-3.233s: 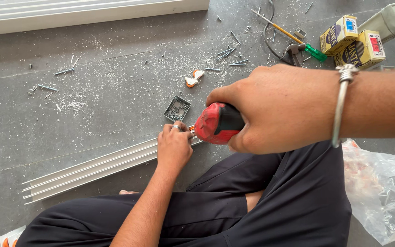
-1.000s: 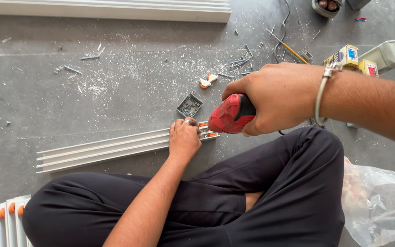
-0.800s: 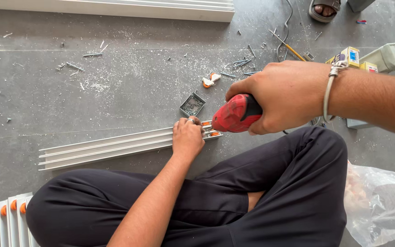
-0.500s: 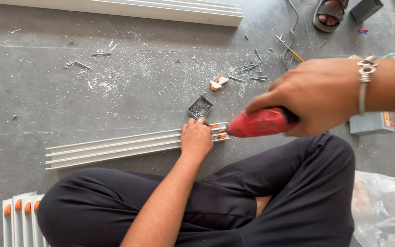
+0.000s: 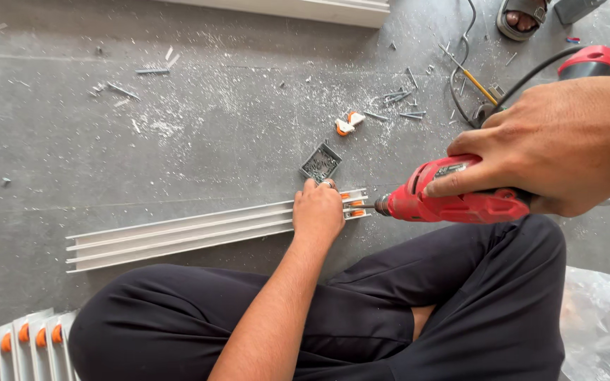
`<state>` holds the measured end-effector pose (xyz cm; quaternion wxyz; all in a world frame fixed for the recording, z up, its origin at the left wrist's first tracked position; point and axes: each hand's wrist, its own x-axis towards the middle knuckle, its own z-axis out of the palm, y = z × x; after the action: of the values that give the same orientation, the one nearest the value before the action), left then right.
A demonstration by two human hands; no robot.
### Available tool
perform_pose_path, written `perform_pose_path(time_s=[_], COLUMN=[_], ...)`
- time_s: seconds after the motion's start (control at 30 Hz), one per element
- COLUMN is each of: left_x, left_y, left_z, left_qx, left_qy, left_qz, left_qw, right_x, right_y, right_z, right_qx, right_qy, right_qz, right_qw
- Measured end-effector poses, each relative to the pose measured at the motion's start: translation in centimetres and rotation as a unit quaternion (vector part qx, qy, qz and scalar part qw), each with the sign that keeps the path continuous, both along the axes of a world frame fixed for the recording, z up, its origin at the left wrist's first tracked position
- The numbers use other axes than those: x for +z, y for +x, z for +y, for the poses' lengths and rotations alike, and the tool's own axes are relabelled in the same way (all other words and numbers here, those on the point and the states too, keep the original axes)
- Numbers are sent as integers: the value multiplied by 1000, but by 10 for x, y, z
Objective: The person sits on the floor and uses a red corded drill to drive screws into white aluminum window frame profiles. They insert orange plastic spacers into the profiles and fasten multiple profiles together into a stack.
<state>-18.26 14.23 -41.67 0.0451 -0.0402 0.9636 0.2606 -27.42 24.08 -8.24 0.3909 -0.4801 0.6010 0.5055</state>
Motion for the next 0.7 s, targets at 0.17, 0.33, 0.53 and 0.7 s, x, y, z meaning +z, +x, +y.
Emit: perform_pose_path(time_s=[0.17,0.33,0.53,0.7], left_x=[4,7,3,-3], left_y=[2,2,7,7], left_z=[0,1,0,1], left_qx=[8,4,10,14], left_qy=[2,2,18,27], left_qz=[4,-5,29,38], left_qw=[1000,1000,999,999], right_x=[-2,-2,0,7], right_y=[-3,-2,-3,-1], right_z=[-5,-11,-18,-20], right_qx=[17,45,150,153], right_qy=[-35,38,-9,-38], right_qz=[-21,8,-66,-55], right_qw=[999,998,986,986])
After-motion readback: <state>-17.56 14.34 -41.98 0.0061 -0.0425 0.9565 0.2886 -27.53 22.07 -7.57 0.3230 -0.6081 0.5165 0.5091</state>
